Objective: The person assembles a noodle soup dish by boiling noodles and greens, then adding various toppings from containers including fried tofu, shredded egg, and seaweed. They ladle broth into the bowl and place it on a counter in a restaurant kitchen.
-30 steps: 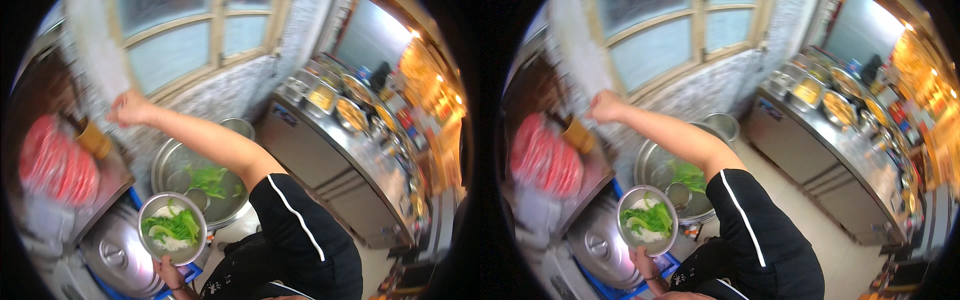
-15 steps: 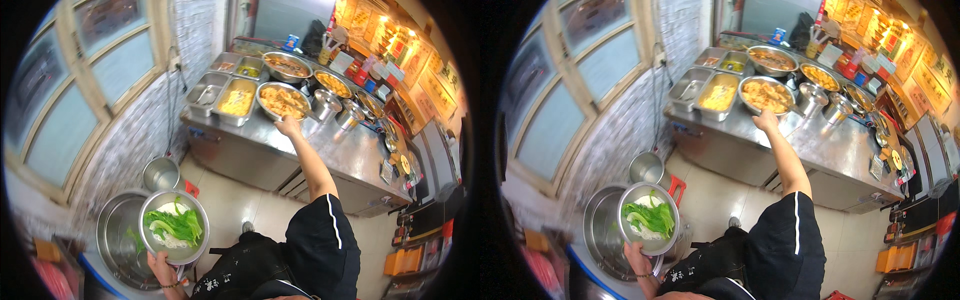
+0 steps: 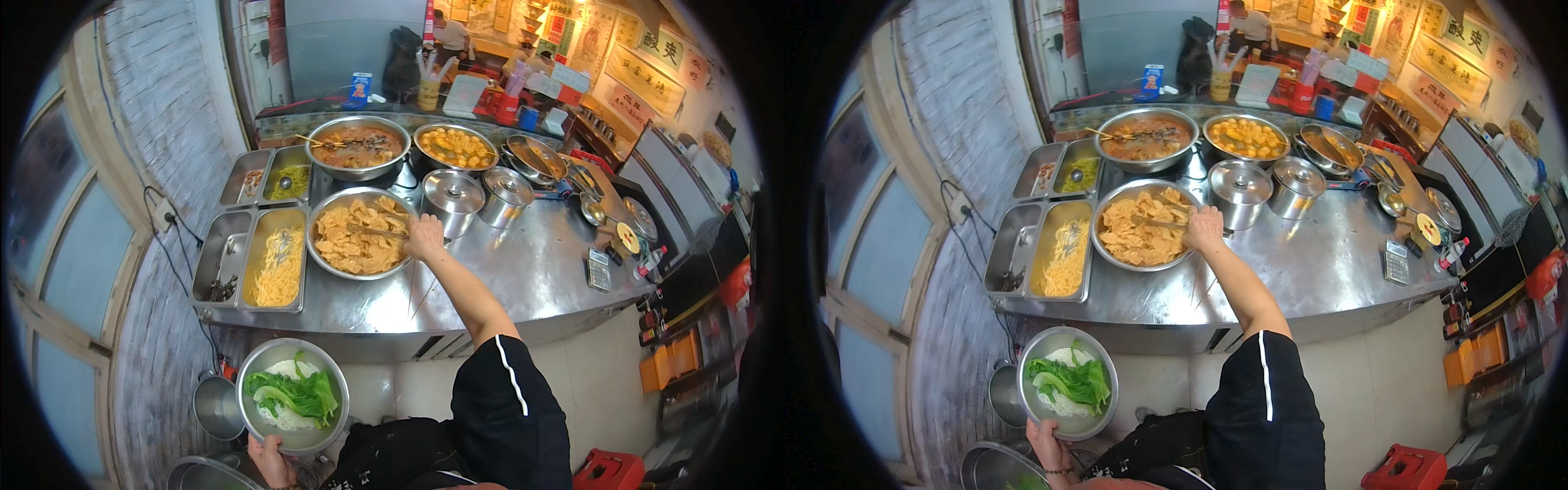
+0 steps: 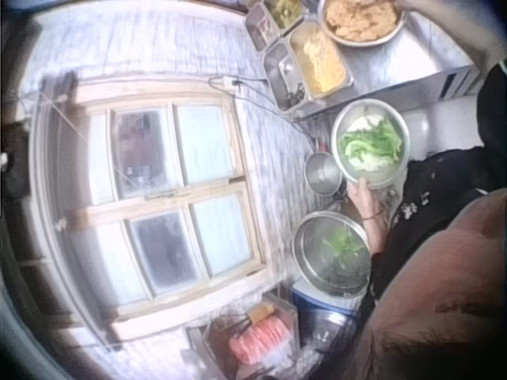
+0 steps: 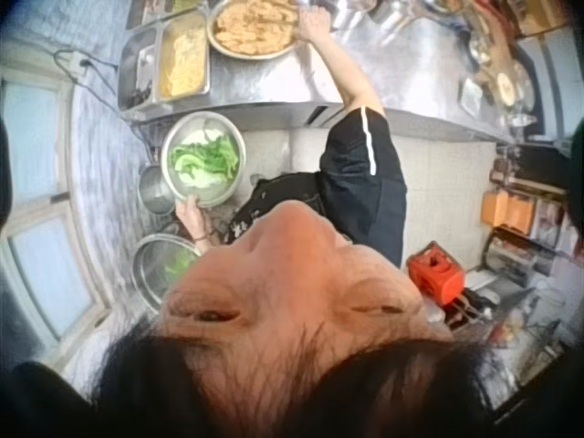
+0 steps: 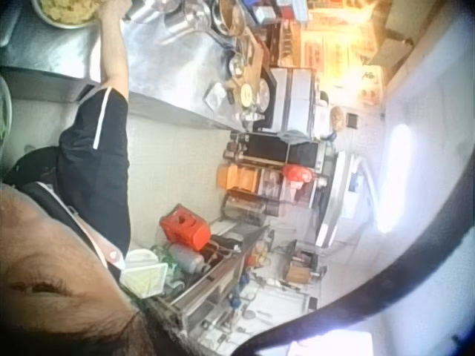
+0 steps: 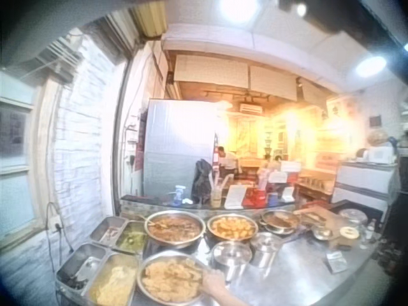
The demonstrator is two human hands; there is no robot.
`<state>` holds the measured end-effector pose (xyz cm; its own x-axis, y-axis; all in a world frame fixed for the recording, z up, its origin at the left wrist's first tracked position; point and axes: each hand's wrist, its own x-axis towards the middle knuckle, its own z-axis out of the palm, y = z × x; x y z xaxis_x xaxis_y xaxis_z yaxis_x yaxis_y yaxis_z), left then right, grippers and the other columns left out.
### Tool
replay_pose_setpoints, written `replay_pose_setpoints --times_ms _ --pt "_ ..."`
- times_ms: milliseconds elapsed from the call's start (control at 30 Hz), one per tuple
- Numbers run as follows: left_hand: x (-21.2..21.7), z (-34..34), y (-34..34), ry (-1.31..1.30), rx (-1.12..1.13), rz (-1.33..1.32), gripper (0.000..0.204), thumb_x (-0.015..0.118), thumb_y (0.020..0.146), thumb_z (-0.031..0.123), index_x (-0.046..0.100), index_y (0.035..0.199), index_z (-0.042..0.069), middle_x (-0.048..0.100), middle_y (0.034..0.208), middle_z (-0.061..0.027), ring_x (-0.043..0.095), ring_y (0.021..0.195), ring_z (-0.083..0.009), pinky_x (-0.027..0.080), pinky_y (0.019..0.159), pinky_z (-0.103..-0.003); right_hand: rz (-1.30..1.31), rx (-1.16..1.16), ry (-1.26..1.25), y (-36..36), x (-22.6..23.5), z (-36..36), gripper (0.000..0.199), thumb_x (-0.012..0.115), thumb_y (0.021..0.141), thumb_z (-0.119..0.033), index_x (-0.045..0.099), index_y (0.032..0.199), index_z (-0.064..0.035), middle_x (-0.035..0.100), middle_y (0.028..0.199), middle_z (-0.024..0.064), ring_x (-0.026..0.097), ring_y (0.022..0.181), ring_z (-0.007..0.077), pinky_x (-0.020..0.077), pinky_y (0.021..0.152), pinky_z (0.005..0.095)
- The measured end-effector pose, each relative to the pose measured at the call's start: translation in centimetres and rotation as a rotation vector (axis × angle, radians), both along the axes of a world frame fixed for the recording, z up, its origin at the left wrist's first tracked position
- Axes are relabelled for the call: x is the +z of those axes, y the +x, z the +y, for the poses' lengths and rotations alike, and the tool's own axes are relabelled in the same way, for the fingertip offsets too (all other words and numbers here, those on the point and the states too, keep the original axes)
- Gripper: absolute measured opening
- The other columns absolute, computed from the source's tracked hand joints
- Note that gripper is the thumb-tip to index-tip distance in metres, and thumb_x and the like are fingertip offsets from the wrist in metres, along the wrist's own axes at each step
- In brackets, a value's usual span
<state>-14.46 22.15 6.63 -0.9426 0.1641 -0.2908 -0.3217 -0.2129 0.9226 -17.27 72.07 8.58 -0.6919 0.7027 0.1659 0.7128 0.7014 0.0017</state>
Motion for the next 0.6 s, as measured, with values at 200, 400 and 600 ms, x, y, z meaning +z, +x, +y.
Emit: replay_pose_setpoints --times_ms 200,400,600 --pt "2.3 3.8 -4.1 0.038 -0.152 -0.081 0.037 0.045 0.069 -0.002 0.049 0.106 -0.003 0.059 0.088 -0.01 0.058 0.066 -0.017 0.048 0.054 -0.026 -0.123 -0.119 -0.324 0.1 0.6 2.5 0.042 0.064 0.066 -0.026 0.061 0.101 -0.0028 0.061 0.105 0.0161 0.057 0.101 0.029 0.0454 0.086 0.0372" --pt "2.1 6.9 -10.4 0.051 -0.269 -0.065 0.035 0.043 0.069 -0.002 0.049 0.103 -0.002 0.058 0.082 -0.0089 0.053 0.049 -0.0151 0.04 0.033 -0.024 -0.05 -0.025 -0.394 1.0 2.8 3.8 0.047 0.068 0.062 -0.033 0.063 0.093 0.0013 0.062 0.094 0.0208 0.06 0.091 0.0305 0.0481 0.081 0.0363" --pt "0.9 8.6 -14.9 0.044 -0.325 0.033 0.033 0.047 0.07 -0.001 0.052 0.102 -0.001 0.058 0.09 -0.0055 0.055 0.073 -0.0116 0.046 0.06 -0.024 -0.011 0.012 -0.45 3.7 9.9 -0.4 0.052 0.07 0.063 -0.036 0.061 0.098 0.0019 0.062 0.093 0.0222 0.06 0.09 0.0327 0.0475 0.08 0.037"
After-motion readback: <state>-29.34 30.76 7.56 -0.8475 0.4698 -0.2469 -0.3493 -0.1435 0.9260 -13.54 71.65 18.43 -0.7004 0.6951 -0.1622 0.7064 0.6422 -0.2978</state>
